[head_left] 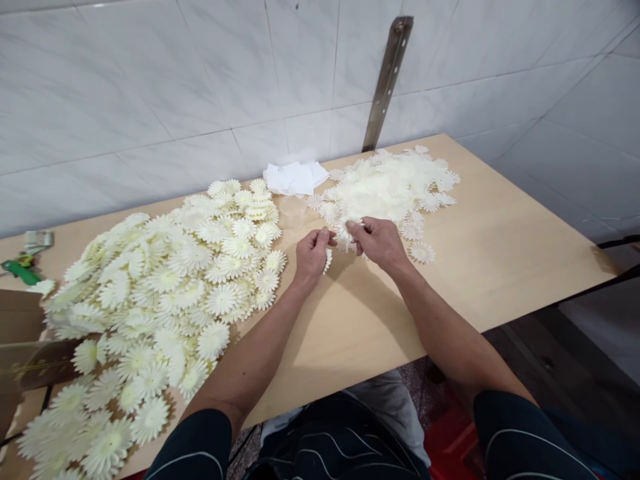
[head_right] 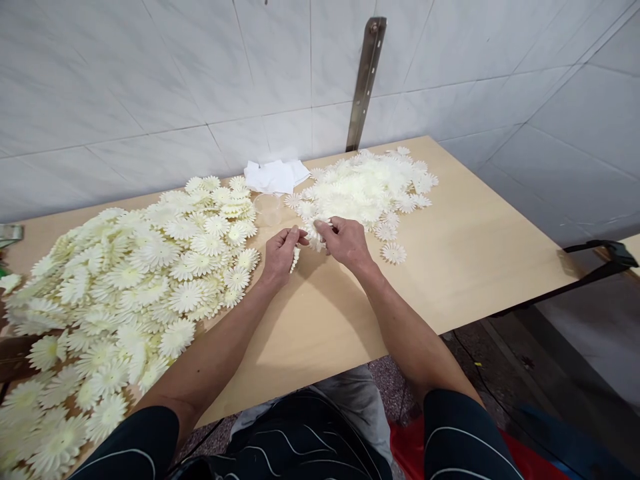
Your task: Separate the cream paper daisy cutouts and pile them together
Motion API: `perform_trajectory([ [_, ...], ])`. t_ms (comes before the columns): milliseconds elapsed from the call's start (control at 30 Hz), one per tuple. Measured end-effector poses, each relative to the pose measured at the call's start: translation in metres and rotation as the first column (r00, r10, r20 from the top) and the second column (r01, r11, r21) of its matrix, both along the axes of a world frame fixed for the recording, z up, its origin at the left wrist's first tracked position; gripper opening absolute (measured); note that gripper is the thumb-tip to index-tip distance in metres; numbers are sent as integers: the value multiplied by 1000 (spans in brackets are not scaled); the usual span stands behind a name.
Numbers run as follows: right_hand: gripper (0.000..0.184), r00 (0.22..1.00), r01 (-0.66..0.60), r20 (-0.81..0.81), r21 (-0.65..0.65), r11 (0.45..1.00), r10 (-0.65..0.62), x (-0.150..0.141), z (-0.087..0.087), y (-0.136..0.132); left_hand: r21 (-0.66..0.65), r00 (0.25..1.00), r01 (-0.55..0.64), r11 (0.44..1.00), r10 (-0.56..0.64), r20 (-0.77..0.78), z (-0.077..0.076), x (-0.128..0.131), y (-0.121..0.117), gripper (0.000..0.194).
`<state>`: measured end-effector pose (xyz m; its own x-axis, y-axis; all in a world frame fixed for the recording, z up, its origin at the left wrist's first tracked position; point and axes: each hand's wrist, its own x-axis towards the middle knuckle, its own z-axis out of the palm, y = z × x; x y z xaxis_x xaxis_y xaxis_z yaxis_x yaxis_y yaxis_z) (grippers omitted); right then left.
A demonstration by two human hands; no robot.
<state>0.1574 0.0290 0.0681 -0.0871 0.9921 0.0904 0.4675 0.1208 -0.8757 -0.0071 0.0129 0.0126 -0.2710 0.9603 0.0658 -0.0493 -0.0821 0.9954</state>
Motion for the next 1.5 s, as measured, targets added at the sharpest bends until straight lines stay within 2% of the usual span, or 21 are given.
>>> perform_trajectory([
  [167,66,1000,-7,3,45,999,7,0,-6,3,0,1000,6,1000,-6,3,-1,1,1,45],
  [367,55,997,18,-78,-1,1000,-18,-1,-8,6,1,1000,2,1000,-2,6,-2,-1,1,46],
  [567,72,999,5,39,36,999,-6,0,-6,4,49,994,102,994,-104,41,-1,-1,1,55],
  [733,77,997,-25,71,71,997,20,-1,-6,4,-7,977,162,987,-160,141,4,0,-2,70],
  [900,77,990,-65,134,100,993,51,-1,-9,6,17,975,191,981,-192,110,5,0,-2,62],
  [1033,75,990,-79,123,70,994,70,0,-10,7,-4,984,151,988,-150,99,1,1,-1,53],
  [1267,69,971,-238,12,-61,969,240,5,-1,5,-17,996,28,999,-26,82,-3,-1,2,34],
  [1500,65,975,-212,45,-139,967,220,10,4,7,30,997,-59,998,60,-50,-1,1,-1,22],
])
